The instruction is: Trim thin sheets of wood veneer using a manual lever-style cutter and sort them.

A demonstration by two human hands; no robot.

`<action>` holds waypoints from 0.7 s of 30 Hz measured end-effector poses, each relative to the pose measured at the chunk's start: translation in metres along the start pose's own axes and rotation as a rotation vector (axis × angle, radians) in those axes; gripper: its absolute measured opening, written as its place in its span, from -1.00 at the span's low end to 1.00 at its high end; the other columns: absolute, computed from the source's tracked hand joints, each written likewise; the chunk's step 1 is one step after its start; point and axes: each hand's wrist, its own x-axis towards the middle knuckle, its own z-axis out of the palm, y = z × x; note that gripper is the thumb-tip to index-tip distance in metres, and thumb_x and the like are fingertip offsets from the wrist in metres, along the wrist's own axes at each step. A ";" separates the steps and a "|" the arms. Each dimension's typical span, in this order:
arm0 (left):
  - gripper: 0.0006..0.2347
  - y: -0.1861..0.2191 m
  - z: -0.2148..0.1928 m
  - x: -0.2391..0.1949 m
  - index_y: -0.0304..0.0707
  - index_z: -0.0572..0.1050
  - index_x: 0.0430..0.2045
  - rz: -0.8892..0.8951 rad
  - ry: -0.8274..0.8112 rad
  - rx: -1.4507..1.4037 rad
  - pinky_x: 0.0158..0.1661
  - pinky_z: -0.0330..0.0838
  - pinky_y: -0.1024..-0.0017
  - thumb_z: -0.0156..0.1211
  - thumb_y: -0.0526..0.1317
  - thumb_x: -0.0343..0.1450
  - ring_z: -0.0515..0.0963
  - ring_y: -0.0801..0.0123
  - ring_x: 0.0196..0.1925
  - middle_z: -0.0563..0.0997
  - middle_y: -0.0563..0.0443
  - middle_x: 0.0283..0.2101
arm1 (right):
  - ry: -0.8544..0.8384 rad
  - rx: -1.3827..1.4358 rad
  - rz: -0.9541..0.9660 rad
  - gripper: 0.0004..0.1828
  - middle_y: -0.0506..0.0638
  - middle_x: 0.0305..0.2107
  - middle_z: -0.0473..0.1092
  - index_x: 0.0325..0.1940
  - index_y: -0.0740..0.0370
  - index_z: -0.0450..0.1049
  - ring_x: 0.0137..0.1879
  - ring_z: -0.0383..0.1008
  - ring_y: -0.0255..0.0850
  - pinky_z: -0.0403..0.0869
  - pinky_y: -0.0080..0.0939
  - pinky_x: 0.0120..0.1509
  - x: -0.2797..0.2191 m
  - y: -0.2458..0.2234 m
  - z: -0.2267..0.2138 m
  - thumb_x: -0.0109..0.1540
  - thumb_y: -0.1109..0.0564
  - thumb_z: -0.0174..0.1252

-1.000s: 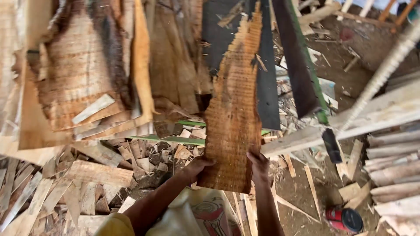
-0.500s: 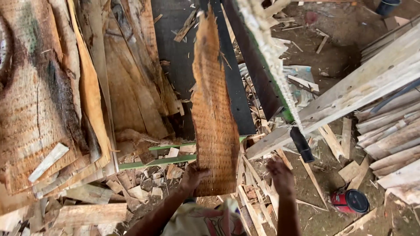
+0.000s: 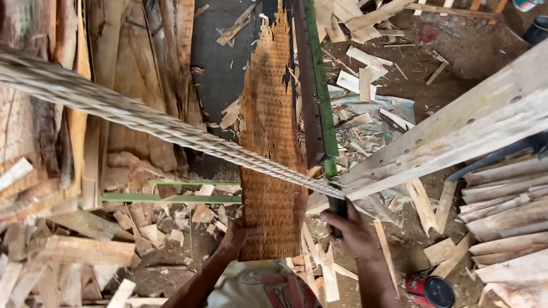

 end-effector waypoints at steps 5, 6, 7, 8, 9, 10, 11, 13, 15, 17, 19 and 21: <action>-0.67 0.023 0.027 0.009 -0.34 0.63 -0.08 -0.066 0.088 0.058 0.01 0.67 0.23 0.31 -0.11 0.37 0.77 0.19 -0.03 0.71 -0.20 0.05 | -0.105 -0.010 -0.040 -0.15 0.02 -0.44 0.39 0.40 0.23 0.13 -0.53 0.38 -0.30 0.46 -0.25 -0.59 0.015 -0.005 -0.004 0.07 0.21 0.33; -0.68 0.020 0.026 0.021 -0.37 0.63 -0.09 -0.065 0.090 0.027 0.00 0.69 0.26 0.33 -0.13 0.37 0.78 0.19 -0.03 0.69 -0.20 0.06 | -0.079 -0.045 -0.033 -0.16 0.02 -0.44 0.40 0.39 0.27 0.14 -0.53 0.39 -0.30 0.48 -0.26 -0.59 0.017 -0.008 0.000 0.06 0.25 0.30; -0.68 0.041 0.025 0.038 -0.37 0.63 -0.09 -0.055 0.085 0.026 0.00 0.69 0.26 0.33 -0.13 0.37 0.78 0.19 -0.03 0.69 -0.20 0.06 | -0.074 -0.050 -0.041 -0.16 0.02 -0.44 0.40 0.39 0.27 0.14 -0.53 0.39 -0.30 0.48 -0.26 -0.59 0.019 -0.014 0.001 0.06 0.25 0.30; -0.72 0.063 0.022 0.055 -0.34 0.63 -0.10 -0.102 0.104 0.038 -0.06 0.71 0.30 0.28 -0.16 0.39 0.77 0.18 -0.07 0.70 -0.25 0.01 | 0.003 -0.101 -0.005 -0.18 0.02 -0.47 0.40 0.38 0.28 0.16 -0.54 0.39 -0.28 0.47 -0.26 -0.59 0.022 -0.020 0.005 0.05 0.27 0.28; -0.76 0.079 0.023 0.064 -0.31 0.63 -0.11 -0.161 0.124 0.042 -0.11 0.73 0.33 0.24 -0.19 0.42 0.77 0.18 -0.12 0.70 -0.30 -0.03 | 0.078 -0.156 0.047 -0.19 0.01 -0.50 0.40 0.37 0.30 0.18 -0.55 0.39 -0.27 0.46 -0.26 -0.59 0.019 -0.023 0.008 0.04 0.29 0.27; -0.76 0.094 0.023 0.074 -0.31 0.63 -0.11 -0.164 0.120 0.032 -0.11 0.73 0.33 0.24 -0.19 0.42 0.77 0.18 -0.12 0.70 -0.30 -0.03 | 0.081 -0.165 0.052 -0.19 0.01 -0.50 0.40 0.37 0.30 0.18 -0.55 0.39 -0.27 0.46 -0.26 -0.59 0.011 -0.034 0.013 0.04 0.29 0.27; -0.79 0.110 0.021 0.086 -0.37 0.62 -0.16 -0.149 0.162 0.089 -0.14 0.67 0.30 0.29 -0.24 0.40 0.73 0.10 -0.16 0.71 -0.30 -0.10 | 0.104 -0.235 0.072 -0.18 0.01 -0.54 0.38 0.39 0.26 0.16 -0.58 0.37 -0.26 0.44 -0.25 -0.61 0.006 -0.046 0.018 0.05 0.27 0.26; -0.81 0.121 0.014 0.127 -0.43 0.61 -0.21 -0.129 0.199 0.144 -0.18 0.61 0.26 0.34 -0.29 0.39 0.68 0.02 -0.21 0.73 -0.29 -0.17 | 0.133 -0.308 0.089 -0.17 0.01 -0.59 0.36 0.40 0.23 0.14 -0.60 0.36 -0.26 0.43 -0.24 -0.62 0.001 -0.067 0.023 0.06 0.25 0.25; -0.82 0.108 0.005 0.183 -0.42 0.61 -0.19 0.032 0.177 -0.002 -0.25 0.59 0.47 0.27 -0.40 0.35 0.61 0.26 -0.29 0.69 -0.31 -0.21 | 0.079 -0.373 0.075 -0.12 0.01 -0.63 0.38 0.46 0.15 0.08 -0.64 0.36 -0.25 0.43 -0.24 -0.66 -0.001 -0.083 0.019 0.06 0.22 0.23; -0.82 0.128 0.001 0.203 -0.32 0.54 -0.14 0.102 0.187 -0.109 -0.23 0.60 0.49 0.18 -0.36 0.40 0.57 0.34 -0.25 0.63 -0.19 -0.16 | 0.056 -0.381 0.063 -0.17 0.01 -0.64 0.38 0.42 0.22 0.12 -0.65 0.36 -0.26 0.43 -0.24 -0.67 -0.001 -0.097 0.008 0.08 0.20 0.23; -0.81 0.141 -0.001 0.209 -0.22 0.48 -0.08 0.165 0.194 -0.211 -0.22 0.60 0.51 0.09 -0.32 0.45 0.53 0.43 -0.21 0.58 -0.07 -0.11 | 0.033 -0.381 0.056 -0.21 0.01 -0.64 0.38 0.39 0.29 0.16 -0.66 0.35 -0.27 0.44 -0.24 -0.69 -0.007 -0.108 0.009 0.09 0.18 0.23; -0.81 0.158 -0.002 0.208 -0.05 0.40 -0.03 0.177 0.247 -0.328 -0.20 0.64 0.61 0.07 -0.22 0.49 0.61 0.63 -0.15 0.55 0.21 -0.04 | 0.083 -0.415 0.069 -0.35 -0.01 -0.64 0.39 0.29 0.36 0.31 -0.66 0.34 -0.29 0.42 -0.23 -0.69 -0.012 -0.119 0.019 0.13 0.10 0.23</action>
